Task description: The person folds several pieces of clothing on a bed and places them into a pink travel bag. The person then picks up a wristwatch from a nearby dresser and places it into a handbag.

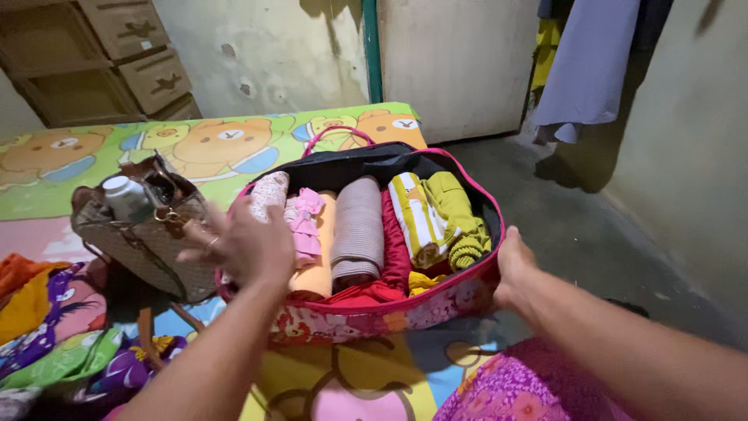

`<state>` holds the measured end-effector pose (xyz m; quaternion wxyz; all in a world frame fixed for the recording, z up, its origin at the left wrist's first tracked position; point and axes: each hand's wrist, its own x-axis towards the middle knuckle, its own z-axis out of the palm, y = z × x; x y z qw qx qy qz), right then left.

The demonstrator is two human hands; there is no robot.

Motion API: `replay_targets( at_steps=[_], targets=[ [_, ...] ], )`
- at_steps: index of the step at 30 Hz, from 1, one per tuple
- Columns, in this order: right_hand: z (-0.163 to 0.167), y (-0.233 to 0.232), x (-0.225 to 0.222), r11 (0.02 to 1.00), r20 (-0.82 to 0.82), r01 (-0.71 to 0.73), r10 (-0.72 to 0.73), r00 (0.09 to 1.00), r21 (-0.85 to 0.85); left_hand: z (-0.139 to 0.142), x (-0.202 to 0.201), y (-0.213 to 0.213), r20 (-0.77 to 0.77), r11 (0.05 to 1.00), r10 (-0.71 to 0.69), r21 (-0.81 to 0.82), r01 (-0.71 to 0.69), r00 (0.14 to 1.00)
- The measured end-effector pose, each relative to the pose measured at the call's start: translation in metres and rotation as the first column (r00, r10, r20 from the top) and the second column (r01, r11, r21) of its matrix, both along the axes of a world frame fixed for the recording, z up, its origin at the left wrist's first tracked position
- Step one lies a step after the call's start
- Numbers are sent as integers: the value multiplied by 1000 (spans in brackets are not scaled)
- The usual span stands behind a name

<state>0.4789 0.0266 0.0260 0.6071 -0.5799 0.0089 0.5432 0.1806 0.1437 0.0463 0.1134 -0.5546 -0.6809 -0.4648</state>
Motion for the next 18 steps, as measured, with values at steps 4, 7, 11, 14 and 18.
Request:
replay_targets(
  at_steps=[4, 7, 11, 14, 18],
  targets=[
    [-1, -14, -25, 991, 70, 135, -133, 989, -16, -1, -40, -5, 556, 958, 141, -286, 29, 819],
    [3, -22, -39, 998, 40, 56, -55, 998, -31, -15, -49, -20, 810, 910, 281, -396, 127, 515],
    [4, -29, -64, 996, -145, 82, -78, 986, 22, -29, -41, -42, 921, 868, 388, -381, 319, 43],
    [4, -29, -73, 987, -213, 138, -118, 970, 78, -29, -35, -52, 890, 855, 430, -348, 385, -151],
    [-1, -25, -70, 975, -235, 197, -168, 957, 104, -18, -34, -52, 862, 836, 451, -319, 446, -230]
  ],
)
